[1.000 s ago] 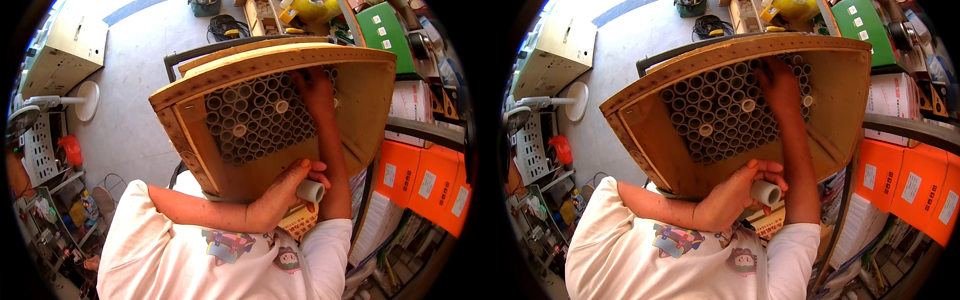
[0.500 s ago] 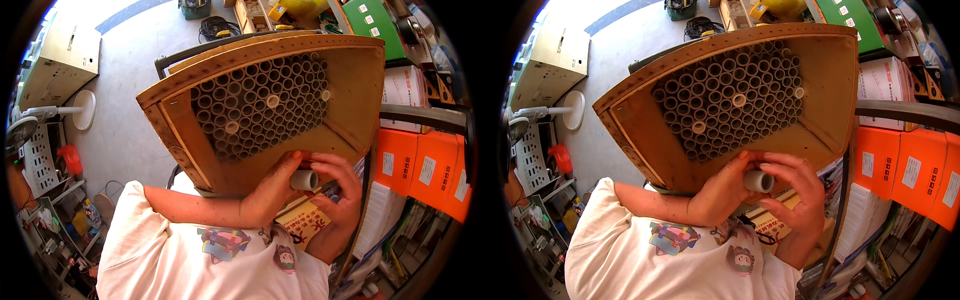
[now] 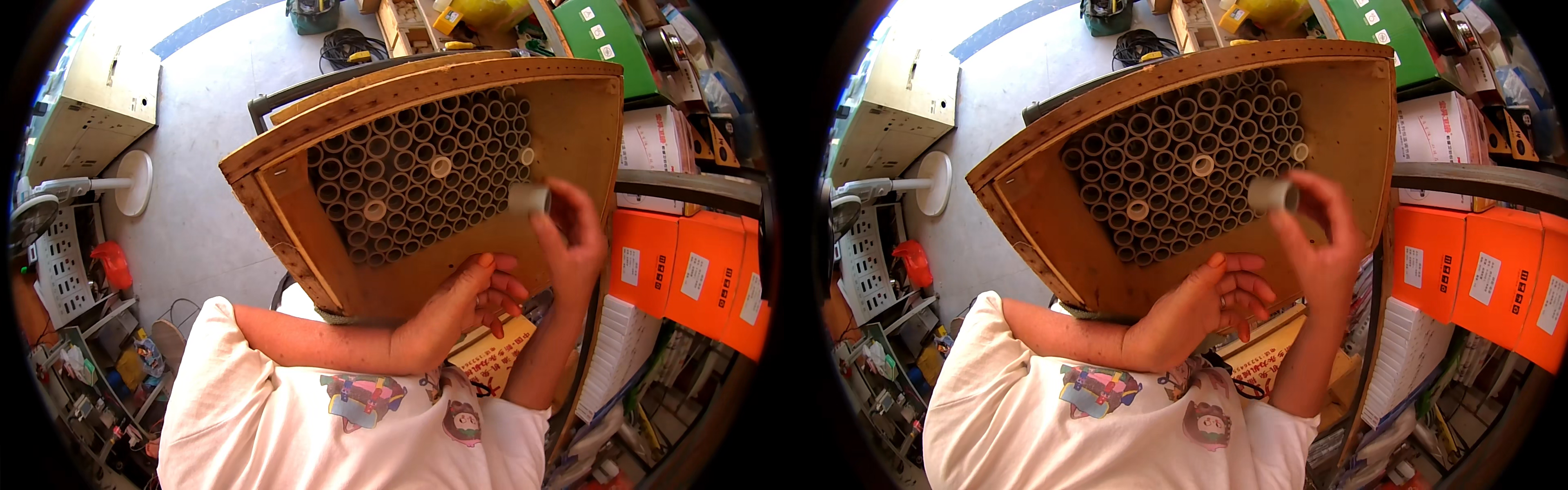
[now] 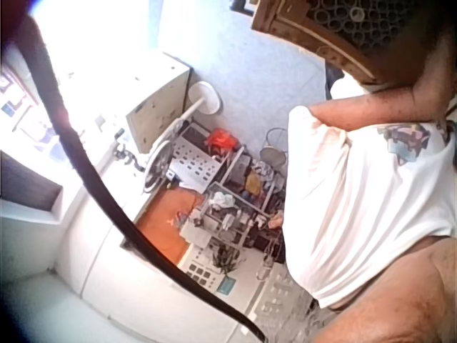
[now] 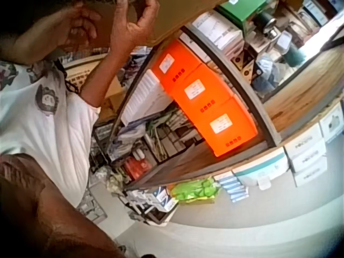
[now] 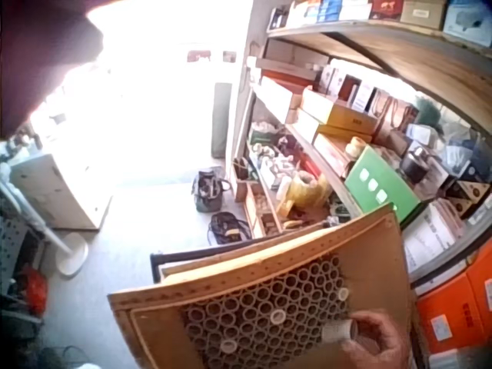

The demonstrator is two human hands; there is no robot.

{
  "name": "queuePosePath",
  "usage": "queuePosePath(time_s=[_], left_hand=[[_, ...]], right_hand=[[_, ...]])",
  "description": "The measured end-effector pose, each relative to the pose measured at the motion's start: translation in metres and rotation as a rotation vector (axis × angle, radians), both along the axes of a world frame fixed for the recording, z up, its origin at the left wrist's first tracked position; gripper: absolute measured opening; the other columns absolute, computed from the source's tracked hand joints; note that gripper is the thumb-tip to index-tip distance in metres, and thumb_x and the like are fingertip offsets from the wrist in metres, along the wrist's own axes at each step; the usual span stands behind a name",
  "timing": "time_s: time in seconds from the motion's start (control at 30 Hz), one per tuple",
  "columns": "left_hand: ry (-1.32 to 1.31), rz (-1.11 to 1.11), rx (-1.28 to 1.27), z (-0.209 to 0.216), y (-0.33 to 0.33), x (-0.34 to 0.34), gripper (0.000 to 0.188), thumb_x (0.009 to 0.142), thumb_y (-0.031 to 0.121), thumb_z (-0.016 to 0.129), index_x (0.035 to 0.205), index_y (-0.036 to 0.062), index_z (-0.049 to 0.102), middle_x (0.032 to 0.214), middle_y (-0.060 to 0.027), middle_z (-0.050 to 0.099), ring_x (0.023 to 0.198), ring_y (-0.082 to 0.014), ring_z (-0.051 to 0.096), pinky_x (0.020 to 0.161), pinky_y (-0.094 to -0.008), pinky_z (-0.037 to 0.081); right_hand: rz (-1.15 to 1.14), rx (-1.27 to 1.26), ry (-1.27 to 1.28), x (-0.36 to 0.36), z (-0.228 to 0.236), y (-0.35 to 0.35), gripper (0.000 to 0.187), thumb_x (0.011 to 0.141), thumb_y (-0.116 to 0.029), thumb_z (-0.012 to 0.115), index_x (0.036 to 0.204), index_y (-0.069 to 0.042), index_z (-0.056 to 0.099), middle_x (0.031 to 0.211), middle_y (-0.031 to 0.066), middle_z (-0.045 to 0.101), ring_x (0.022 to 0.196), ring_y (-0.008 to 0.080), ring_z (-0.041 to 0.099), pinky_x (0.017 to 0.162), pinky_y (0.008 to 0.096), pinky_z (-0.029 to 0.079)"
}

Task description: The person repeatedly picks small cylindrical pipe fittings from a wooden box and transfers them into a second box. They handle the items one at a time, occasionally holding a small stack in one hand while continuing to pick from the first box. The task continues throughout the clip without a visible final state.

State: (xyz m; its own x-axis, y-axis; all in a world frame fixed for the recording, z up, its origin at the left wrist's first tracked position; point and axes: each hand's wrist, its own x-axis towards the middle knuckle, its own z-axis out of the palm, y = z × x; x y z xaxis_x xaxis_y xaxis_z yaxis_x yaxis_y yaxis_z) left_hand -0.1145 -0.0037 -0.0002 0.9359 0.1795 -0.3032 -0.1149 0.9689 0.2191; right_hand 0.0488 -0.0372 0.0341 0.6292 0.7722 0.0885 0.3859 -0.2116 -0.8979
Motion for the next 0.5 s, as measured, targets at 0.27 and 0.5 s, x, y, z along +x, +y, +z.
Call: queuePosePath(time_s=[0.27,0.5], left_hand=[[-0.007,-0.036,0.039,0.003,0.003,-0.001,0.051,0.099,0.047,0.028,0.127,0.0065,0.041,0.106,-0.0085,0.056,0.088,-0.0171,0.056,0.074,-0.0307,0.045],[-0.023,-0.052,0.046,0.004,0.004,-0.001,0.051,0.099,0.047,0.028,0.126,0.0063,0.041,0.106,-0.0075,0.056,0.086,-0.0153,0.055,0.073,-0.0289,0.045]], right_hand=[[0.031,0.000,-0.179,0.056,-0.067,0.098,0.038,0.080,-0.013,0.070,0.115,-0.002,0.060,0.106,0.0097,0.064,0.091,0.0174,0.062,0.081,0.0296,0.049],[0.068,-0.105,-0.498,0.073,-0.124,0.129,0.040,0.076,-0.013,0.070,0.114,-0.005,0.060,0.101,0.0126,0.064,0.091,0.0264,0.063,0.078,0.0342,0.049]])
